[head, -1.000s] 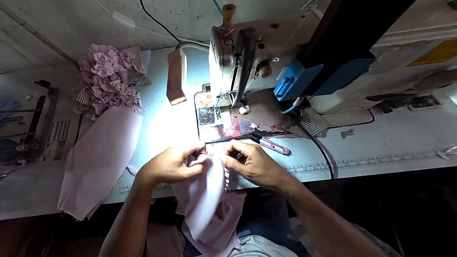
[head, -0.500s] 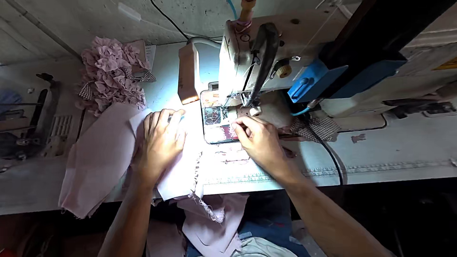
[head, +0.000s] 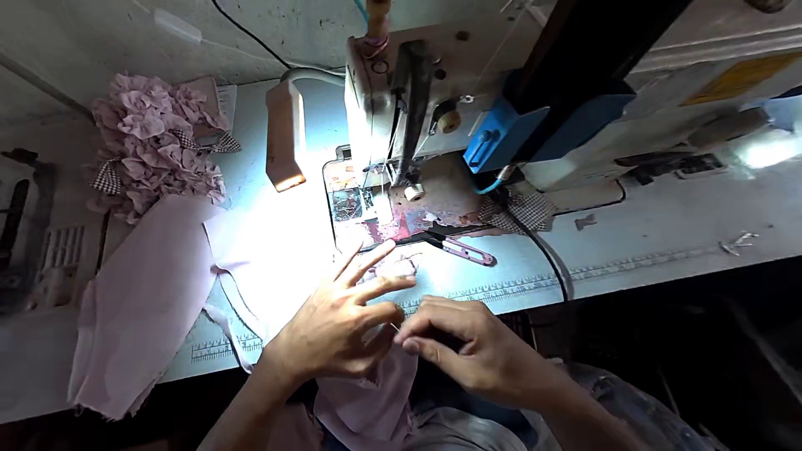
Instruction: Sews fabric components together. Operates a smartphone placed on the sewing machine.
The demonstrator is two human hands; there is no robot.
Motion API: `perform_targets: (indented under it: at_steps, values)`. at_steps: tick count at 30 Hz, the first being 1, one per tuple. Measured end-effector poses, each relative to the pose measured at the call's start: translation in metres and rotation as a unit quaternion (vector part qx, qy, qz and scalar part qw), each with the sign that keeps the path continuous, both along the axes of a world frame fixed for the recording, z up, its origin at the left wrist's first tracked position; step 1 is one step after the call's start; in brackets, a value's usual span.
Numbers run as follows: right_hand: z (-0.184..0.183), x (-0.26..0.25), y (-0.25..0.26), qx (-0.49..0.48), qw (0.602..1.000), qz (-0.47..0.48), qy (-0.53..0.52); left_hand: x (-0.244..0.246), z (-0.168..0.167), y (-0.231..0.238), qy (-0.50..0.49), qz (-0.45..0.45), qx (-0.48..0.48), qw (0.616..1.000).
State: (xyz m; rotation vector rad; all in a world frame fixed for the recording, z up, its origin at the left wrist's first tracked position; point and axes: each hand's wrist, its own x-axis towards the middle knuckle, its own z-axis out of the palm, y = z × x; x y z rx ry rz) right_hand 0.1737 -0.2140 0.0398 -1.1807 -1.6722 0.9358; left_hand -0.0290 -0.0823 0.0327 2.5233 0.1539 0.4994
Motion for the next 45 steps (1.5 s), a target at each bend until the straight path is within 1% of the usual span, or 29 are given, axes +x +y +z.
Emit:
perform_targets:
  at_steps: [3, 4, 6, 8, 10, 12, 15, 16, 17, 18, 19, 20, 21, 22, 23, 25, 27, 28, 30, 32, 33, 34, 35, 36, 37, 39, 40, 42, 45]
  values:
    - [0.003, 0.006, -0.011, -0.017, 0.998, 0.02, 0.064, -0.001, 0.002, -0.011, -0.036, 0.019, -0.02, 0.999]
    - [0.005, 0.009, -0.013, -0.029, 0.995, 0.025, 0.092, -0.002, 0.002, -0.017, -0.049, 0.04, -0.015, 0.998]
    - [0.007, 0.015, -0.015, -0.059, 0.985, 0.04, 0.159, -0.01, 0.0, -0.029, -0.077, 0.106, 0.024, 0.991]
    - [0.009, 0.023, -0.016, -0.081, 0.976, 0.047, 0.198, -0.015, -0.004, -0.037, -0.105, 0.163, 0.051, 0.98]
    - [0.009, 0.029, -0.013, -0.092, 0.972, 0.043, 0.211, -0.019, -0.001, -0.039, -0.099, 0.18, 0.036, 0.978]
    - [0.005, 0.034, -0.006, -0.105, 0.973, 0.024, 0.205, -0.021, 0.0, -0.039, -0.09, 0.177, 0.004, 0.98]
    - [-0.003, 0.04, 0.004, -0.105, 0.978, -0.018, 0.181, -0.022, 0.002, -0.037, -0.087, 0.19, -0.001, 0.978]
    - [-0.004, 0.04, 0.005, -0.095, 0.983, -0.053, 0.149, -0.02, 0.003, -0.036, -0.081, 0.2, 0.006, 0.976]
    - [-0.004, 0.04, 0.004, -0.076, 0.987, -0.108, 0.087, -0.019, 0.004, -0.036, -0.068, 0.21, 0.02, 0.975]
    - [-0.005, 0.04, 0.004, -0.048, 0.982, -0.18, -0.014, -0.017, 0.005, -0.035, -0.053, 0.217, 0.037, 0.974]
    - [-0.007, 0.04, 0.004, -0.03, 0.959, -0.245, -0.136, -0.016, 0.005, -0.035, -0.045, 0.226, 0.048, 0.972]
    - [-0.014, 0.041, 0.006, -0.017, 0.922, -0.292, -0.253, -0.017, 0.004, -0.036, -0.045, 0.239, 0.055, 0.968]
    - [-0.023, 0.042, 0.01, -0.013, 0.884, -0.316, -0.343, -0.02, 0.003, -0.036, -0.047, 0.253, 0.063, 0.964]
    - [-0.029, 0.046, 0.013, -0.019, 0.857, -0.324, -0.4, -0.02, 0.002, -0.035, -0.052, 0.262, 0.067, 0.961]
    - [-0.034, 0.052, 0.014, -0.016, 0.839, -0.327, -0.434, -0.018, 0.001, -0.033, -0.06, 0.265, 0.068, 0.96]
    - [-0.041, 0.06, 0.013, 0.02, 0.82, -0.318, -0.474, -0.014, 0.0, -0.031, -0.072, 0.271, 0.071, 0.957]
    - [-0.043, 0.06, 0.01, 0.048, 0.828, -0.299, -0.472, -0.014, 0.003, -0.034, -0.076, 0.281, 0.06, 0.955]
    - [-0.041, 0.059, 0.008, 0.048, 0.846, -0.296, -0.441, -0.014, 0.004, -0.034, -0.079, 0.286, 0.054, 0.953]
    - [-0.031, 0.054, 0.004, 0.01, 0.907, -0.289, -0.307, -0.013, 0.005, -0.034, -0.079, 0.301, 0.048, 0.949]
    - [-0.02, 0.046, -0.004, -0.084, 0.956, -0.255, -0.123, -0.011, 0.006, -0.035, -0.081, 0.306, 0.043, 0.948]
    - [-0.015, 0.042, -0.008, -0.13, 0.966, -0.22, -0.033, -0.011, 0.006, -0.035, -0.082, 0.305, 0.044, 0.948]
    - [-0.011, 0.039, -0.012, -0.15, 0.971, -0.183, 0.026, -0.011, 0.007, -0.035, -0.084, 0.303, 0.044, 0.948]
    - [-0.008, 0.035, -0.015, -0.149, 0.976, -0.15, 0.043, -0.012, 0.008, -0.035, -0.083, 0.301, 0.043, 0.949]
    - [-0.006, 0.03, -0.018, -0.127, 0.982, -0.138, 0.023, -0.013, 0.008, -0.035, -0.081, 0.297, 0.043, 0.95]
    - [-0.005, 0.024, -0.019, -0.088, 0.985, -0.147, -0.02, -0.014, 0.009, -0.035, -0.08, 0.294, 0.043, 0.951]
    - [-0.003, 0.015, -0.019, -0.013, 0.976, -0.18, -0.123, -0.015, 0.01, -0.035, -0.076, 0.288, 0.047, 0.953]
    - [-0.002, 0.011, -0.019, 0.006, 0.969, -0.193, -0.153, -0.015, 0.011, -0.035, -0.072, 0.288, 0.052, 0.954]
    - [0.001, 0.007, -0.016, 0.02, 0.96, -0.214, -0.182, -0.015, 0.012, -0.036, -0.064, 0.287, 0.063, 0.954]
    - [0.002, 0.002, -0.01, 0.04, 0.954, -0.227, -0.193, -0.013, 0.013, -0.036, -0.054, 0.283, 0.078, 0.955]
